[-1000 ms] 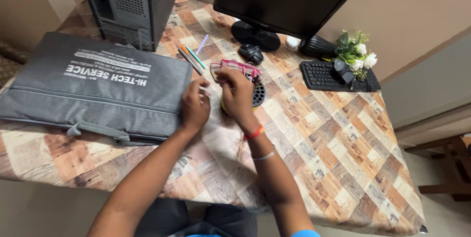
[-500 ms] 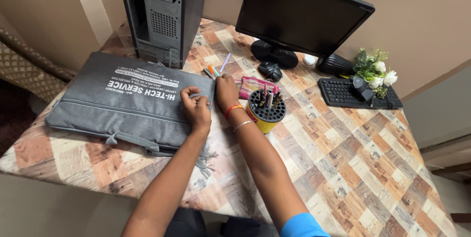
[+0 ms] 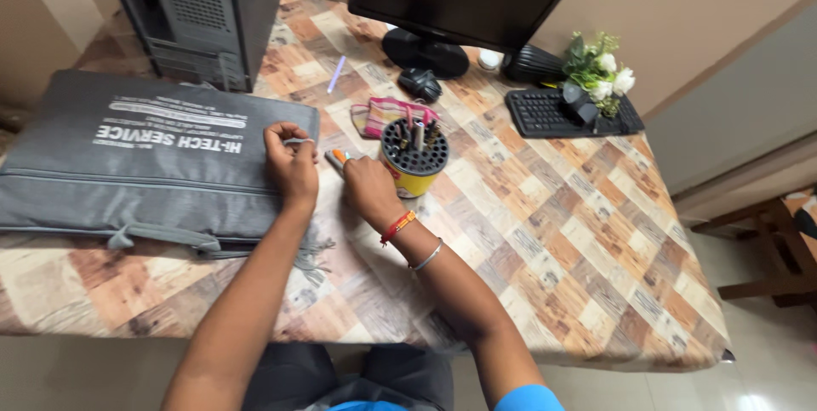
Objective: The person organizes a desk by placing pens into a yellow pen holder. They then pick up several files and folders from a stack on the desk and place them on the floor. Finally, the person uses a cloth to wipe the top of the computer tower and moves a laptop sleeve to the floor.
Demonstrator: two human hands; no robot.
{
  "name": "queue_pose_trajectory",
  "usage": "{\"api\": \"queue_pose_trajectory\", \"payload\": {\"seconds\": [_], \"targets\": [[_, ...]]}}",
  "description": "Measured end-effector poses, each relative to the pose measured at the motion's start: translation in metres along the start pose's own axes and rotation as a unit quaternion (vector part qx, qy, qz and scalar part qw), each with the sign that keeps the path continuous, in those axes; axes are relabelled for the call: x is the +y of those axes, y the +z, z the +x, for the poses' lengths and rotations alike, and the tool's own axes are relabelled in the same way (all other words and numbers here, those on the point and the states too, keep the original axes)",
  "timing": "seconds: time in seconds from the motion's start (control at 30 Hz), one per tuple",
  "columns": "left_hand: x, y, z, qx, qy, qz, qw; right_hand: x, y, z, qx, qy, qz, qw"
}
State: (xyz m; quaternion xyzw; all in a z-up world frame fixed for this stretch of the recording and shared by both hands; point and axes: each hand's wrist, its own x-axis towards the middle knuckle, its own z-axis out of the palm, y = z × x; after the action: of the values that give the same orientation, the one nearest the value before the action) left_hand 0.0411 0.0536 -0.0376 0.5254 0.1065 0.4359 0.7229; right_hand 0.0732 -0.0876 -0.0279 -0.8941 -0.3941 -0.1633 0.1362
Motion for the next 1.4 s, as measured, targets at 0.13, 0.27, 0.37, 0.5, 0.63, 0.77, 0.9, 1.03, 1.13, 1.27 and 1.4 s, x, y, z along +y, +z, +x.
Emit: {"api": "queue_pose_trajectory", "payload": {"seconds": [0.13,0.27,0.37,0.5,0.63,0.77,0.9,1.03,1.13,1.27,1.4], "targets": [[0.024,0.004,-0.012,-0.053,0.037,0.101,0.993,0.004,-0.052,-0.01,-0.01,0.023,0.049,0.998],[0.036,0.008,-0.022,-0.095,0.12,0.205,0.967,0.001,-0.083,-0.015,0.02,0.036,0.097,0.994],[0.042,0.011,-0.022,-0.104,0.106,0.222,0.964,0.0,-0.091,-0.013,-0.009,0.036,0.085,0.996],[0.054,0.015,-0.029,-0.141,0.096,0.252,0.953,0.003,-0.113,-0.012,0.002,0.031,0.152,0.988],[0.069,0.021,-0.044,-0.248,0.193,0.322,0.893,0.037,-0.165,-0.016,-0.043,0.046,0.394,0.917],[0.079,0.033,-0.061,-0.345,0.274,0.355,0.824,0.078,-0.191,-0.028,0.004,0.064,0.558,0.827],[0.074,0.04,-0.067,-0.395,0.273,0.374,0.793,0.112,-0.186,-0.033,0.071,0.081,0.572,0.813],[0.071,0.038,-0.067,-0.379,0.285,0.406,0.781,0.108,-0.185,-0.027,0.079,0.151,0.527,0.833],[0.071,0.037,-0.066,-0.371,0.286,0.425,0.775,0.091,-0.185,-0.018,0.114,0.131,0.412,0.894],[0.07,0.036,-0.066,-0.362,0.296,0.442,0.765,0.073,-0.184,-0.013,0.105,0.114,0.348,0.924],[0.067,0.036,-0.064,-0.366,0.293,0.449,0.761,0.063,-0.175,-0.014,0.094,0.038,0.309,0.946]]}}
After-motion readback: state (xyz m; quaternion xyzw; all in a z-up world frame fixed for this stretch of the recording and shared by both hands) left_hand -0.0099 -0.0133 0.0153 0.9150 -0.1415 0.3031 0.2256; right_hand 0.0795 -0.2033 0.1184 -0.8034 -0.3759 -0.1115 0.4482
